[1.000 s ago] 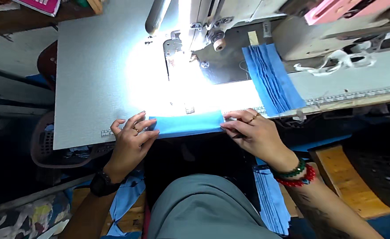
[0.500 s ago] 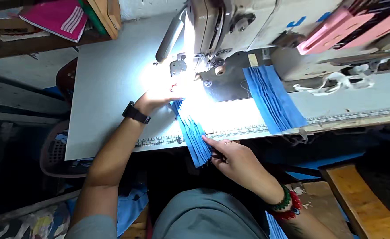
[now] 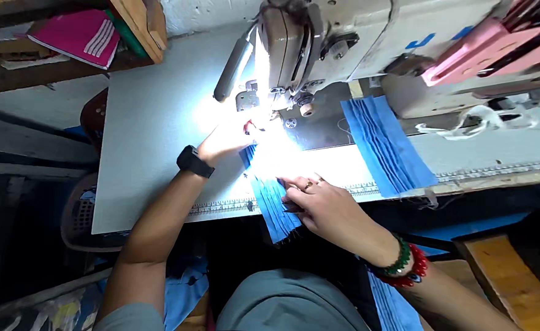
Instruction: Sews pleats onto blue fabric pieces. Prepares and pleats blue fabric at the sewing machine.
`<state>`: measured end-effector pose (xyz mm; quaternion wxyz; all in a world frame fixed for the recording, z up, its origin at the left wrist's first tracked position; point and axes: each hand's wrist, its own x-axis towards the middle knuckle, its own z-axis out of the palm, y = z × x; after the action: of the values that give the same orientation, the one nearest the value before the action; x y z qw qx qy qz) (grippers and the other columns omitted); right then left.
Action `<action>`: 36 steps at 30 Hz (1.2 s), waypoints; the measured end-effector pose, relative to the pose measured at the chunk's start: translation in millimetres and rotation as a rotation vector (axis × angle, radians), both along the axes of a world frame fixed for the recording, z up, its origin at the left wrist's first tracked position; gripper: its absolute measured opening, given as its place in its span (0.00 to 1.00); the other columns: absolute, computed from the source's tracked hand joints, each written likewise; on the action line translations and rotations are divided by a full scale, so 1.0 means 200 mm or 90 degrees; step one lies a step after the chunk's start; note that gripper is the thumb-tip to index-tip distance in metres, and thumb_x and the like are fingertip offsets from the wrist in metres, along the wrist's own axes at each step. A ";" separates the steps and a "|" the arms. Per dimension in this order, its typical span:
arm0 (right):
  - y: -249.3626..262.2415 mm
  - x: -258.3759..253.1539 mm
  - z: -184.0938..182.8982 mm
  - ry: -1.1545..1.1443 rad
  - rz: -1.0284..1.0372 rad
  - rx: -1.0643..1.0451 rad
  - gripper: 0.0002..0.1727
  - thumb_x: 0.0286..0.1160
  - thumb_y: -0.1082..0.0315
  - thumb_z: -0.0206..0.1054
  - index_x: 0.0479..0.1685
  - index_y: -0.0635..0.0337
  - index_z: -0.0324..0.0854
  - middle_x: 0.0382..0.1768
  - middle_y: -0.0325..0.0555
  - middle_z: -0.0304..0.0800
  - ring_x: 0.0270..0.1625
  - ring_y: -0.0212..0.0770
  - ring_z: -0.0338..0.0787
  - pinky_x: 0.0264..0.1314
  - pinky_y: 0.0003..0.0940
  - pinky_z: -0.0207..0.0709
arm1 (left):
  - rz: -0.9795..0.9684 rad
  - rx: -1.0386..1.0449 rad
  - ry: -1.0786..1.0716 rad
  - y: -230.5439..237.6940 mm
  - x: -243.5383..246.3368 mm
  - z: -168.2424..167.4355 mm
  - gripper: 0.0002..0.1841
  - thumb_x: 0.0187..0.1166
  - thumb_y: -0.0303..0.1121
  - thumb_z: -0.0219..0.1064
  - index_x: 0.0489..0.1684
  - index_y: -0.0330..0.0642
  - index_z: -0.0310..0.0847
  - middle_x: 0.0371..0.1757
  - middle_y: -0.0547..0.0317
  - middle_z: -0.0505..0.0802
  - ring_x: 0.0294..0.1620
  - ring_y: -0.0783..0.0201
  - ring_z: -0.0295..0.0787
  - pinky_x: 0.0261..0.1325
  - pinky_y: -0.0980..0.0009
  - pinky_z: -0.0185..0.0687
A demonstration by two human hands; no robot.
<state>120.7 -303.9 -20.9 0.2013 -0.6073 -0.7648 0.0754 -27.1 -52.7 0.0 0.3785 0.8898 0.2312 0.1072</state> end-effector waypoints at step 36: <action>0.06 -0.07 0.01 -0.050 -0.061 0.019 0.10 0.63 0.69 0.70 0.43 0.54 0.88 0.39 0.49 0.92 0.39 0.57 0.90 0.30 0.48 0.80 | -0.079 0.390 0.066 -0.23 -0.12 -0.13 0.30 0.81 0.64 0.55 0.80 0.68 0.79 0.89 0.58 0.73 0.92 0.41 0.55 0.81 0.27 0.45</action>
<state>107.7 -292.0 -19.4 0.1839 -0.6428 -0.7430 0.0303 -51.6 -98.6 -26.0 0.0867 0.9790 0.1528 0.1031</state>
